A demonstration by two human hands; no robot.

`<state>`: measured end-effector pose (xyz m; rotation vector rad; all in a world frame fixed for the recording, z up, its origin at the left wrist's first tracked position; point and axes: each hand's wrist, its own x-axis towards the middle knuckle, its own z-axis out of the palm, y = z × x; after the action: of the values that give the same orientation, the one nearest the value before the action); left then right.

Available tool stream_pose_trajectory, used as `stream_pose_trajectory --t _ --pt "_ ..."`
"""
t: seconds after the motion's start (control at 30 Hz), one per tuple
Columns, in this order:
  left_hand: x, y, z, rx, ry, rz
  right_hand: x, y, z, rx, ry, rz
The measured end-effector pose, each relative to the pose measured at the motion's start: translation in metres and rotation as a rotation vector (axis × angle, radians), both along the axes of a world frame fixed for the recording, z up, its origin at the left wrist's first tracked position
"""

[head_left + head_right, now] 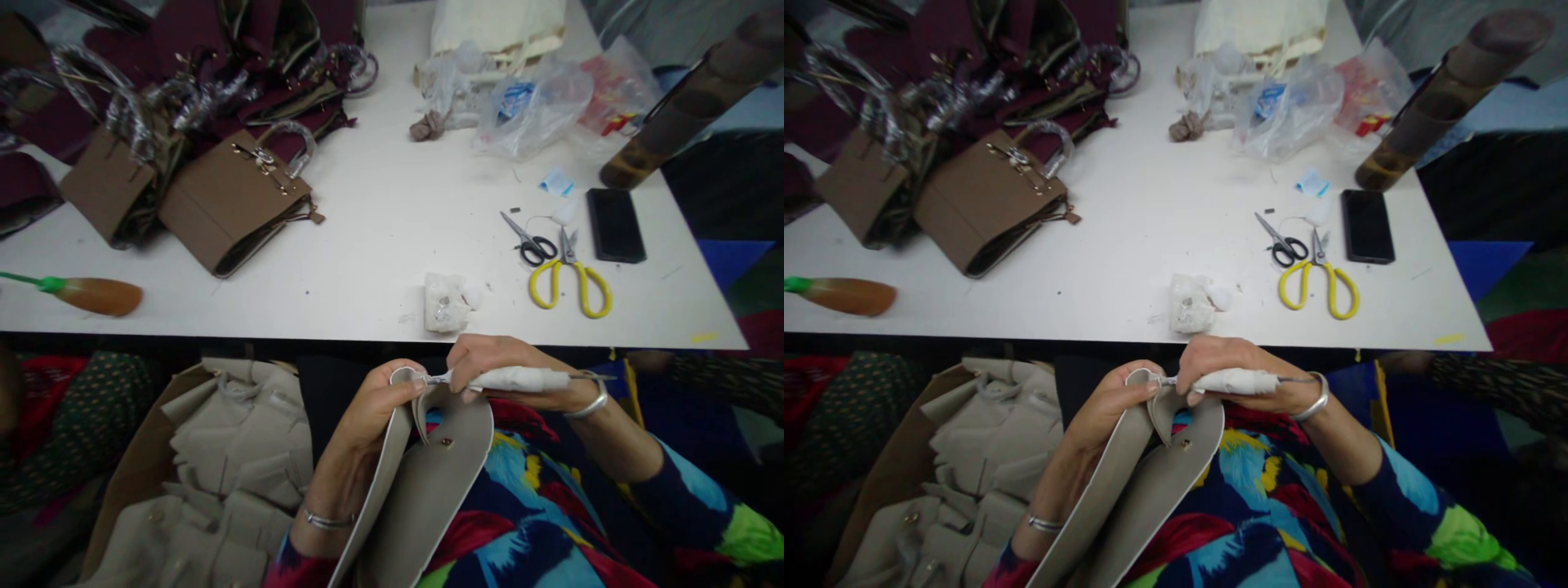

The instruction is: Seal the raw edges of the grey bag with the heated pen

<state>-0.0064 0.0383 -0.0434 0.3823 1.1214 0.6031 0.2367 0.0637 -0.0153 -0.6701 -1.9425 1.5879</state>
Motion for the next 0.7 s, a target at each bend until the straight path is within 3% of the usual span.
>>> stream_pose_trajectory --t 0.13,0.27,0.33,0.53,0.63,0.7 --pt "0.002 -0.004 0.001 0.024 -0.035 -0.043 0.005 0.011 0.021 -0.135 0.013 0.062" --pt "0.004 -0.009 0.004 0.064 -0.025 -0.063 0.003 0.022 0.040 -0.042 -0.091 0.278" --pt "0.005 -0.012 0.006 0.081 -0.021 -0.060 0.000 0.024 0.049 -0.010 -0.088 0.295" --pt "0.006 -0.020 0.007 0.121 0.002 -0.042 0.002 0.013 0.060 -0.088 0.031 0.092" --pt "0.005 -0.025 0.007 0.135 0.028 -0.034 0.009 0.002 0.049 0.015 -0.032 0.018" --pt "0.004 -0.028 0.008 0.160 0.048 -0.028 0.008 -0.010 0.036 0.038 -0.018 -0.192"
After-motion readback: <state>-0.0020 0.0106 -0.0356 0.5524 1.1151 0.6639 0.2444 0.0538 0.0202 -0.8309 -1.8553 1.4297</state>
